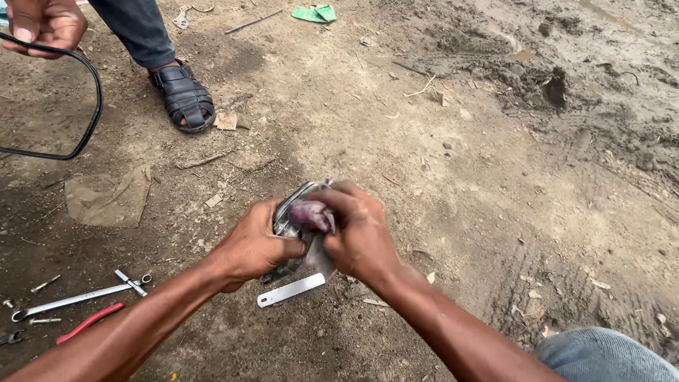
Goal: Clean dirt and grease from a metal engine cover and gasket housing using a rag.
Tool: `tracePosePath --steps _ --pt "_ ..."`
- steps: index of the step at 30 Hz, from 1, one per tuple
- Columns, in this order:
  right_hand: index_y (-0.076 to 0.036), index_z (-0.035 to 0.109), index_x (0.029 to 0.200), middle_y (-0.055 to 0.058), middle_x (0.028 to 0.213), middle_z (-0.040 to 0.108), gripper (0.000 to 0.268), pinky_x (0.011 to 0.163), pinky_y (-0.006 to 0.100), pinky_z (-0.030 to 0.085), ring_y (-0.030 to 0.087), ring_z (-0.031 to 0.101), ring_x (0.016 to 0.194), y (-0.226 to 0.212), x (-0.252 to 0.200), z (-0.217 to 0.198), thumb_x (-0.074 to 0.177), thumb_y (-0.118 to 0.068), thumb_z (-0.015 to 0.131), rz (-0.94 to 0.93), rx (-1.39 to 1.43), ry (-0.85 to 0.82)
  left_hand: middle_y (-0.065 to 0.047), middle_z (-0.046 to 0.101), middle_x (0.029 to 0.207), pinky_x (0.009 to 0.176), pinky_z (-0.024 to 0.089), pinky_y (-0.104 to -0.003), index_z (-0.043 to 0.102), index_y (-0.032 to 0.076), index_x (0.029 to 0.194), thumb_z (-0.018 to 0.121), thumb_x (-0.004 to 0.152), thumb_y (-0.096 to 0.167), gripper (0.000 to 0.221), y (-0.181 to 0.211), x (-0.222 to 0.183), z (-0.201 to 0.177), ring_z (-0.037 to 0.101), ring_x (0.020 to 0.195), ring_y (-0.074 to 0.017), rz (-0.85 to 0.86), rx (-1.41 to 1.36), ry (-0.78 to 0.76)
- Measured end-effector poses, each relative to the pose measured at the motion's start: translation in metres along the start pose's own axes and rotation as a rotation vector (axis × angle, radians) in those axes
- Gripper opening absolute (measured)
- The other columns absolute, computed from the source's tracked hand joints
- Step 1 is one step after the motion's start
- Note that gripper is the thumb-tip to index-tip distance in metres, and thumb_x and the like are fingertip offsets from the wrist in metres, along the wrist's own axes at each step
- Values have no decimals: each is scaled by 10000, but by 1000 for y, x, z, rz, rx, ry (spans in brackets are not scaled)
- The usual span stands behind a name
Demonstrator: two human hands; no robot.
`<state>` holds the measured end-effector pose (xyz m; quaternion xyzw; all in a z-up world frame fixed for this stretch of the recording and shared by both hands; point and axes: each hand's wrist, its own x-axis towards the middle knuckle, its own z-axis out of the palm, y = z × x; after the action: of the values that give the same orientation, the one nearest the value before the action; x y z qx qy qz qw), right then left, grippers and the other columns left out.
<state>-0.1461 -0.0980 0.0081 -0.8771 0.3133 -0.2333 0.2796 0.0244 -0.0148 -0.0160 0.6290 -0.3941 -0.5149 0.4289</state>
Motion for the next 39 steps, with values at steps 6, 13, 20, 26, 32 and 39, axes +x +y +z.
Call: tracePosePath --steps 6,13,20,26,32,39 --pt "-134 777 1089 122 1156 719 316 847 386 629 256 720 997 -14 -8 -2 775 -144 814 -96 -84 84 -119 697 882 520 585 -305 573 -38 1229 753 679 -45 579 7 -3 1 653 634 -152 -3 -77 -19" --pt "-176 792 1063 97 1160 728 284 832 422 611 245 701 1001 16 -3 -1 791 -237 847 -121 -185 112 -148 661 827 484 558 -335 544 -35 1241 697 684 -91 581 7 -4 3 643 604 -188 -59 -116 -20" --pt "-190 804 1054 125 1185 715 344 844 441 589 282 665 1035 12 -4 -4 716 -167 864 -311 -229 89 -106 685 892 555 600 -249 526 -83 1247 708 667 -95 607 16 -13 5 675 672 -114 -86 -238 -46" --pt "-184 794 1088 116 1251 701 301 872 401 625 265 668 1086 -12 -10 -5 793 -134 829 -331 -223 117 -151 693 886 565 617 -338 524 -54 1231 701 683 -66 576 17 -12 2 684 670 -187 -66 -239 -48" --pt "-165 806 1053 133 1253 700 240 846 415 618 287 676 1066 33 14 -29 818 -121 794 -287 -261 92 -137 679 885 561 612 -313 547 -59 1220 651 653 -102 578 17 -17 -4 667 654 -168 -35 -155 -51" --pt "-88 696 1216 137 1211 702 351 814 411 646 229 723 962 1 38 -80 868 -109 658 172 76 210 -61 582 792 525 537 -316 593 22 1070 708 659 -17 429 13 -16 -10 567 601 -140 -11 248 -32"
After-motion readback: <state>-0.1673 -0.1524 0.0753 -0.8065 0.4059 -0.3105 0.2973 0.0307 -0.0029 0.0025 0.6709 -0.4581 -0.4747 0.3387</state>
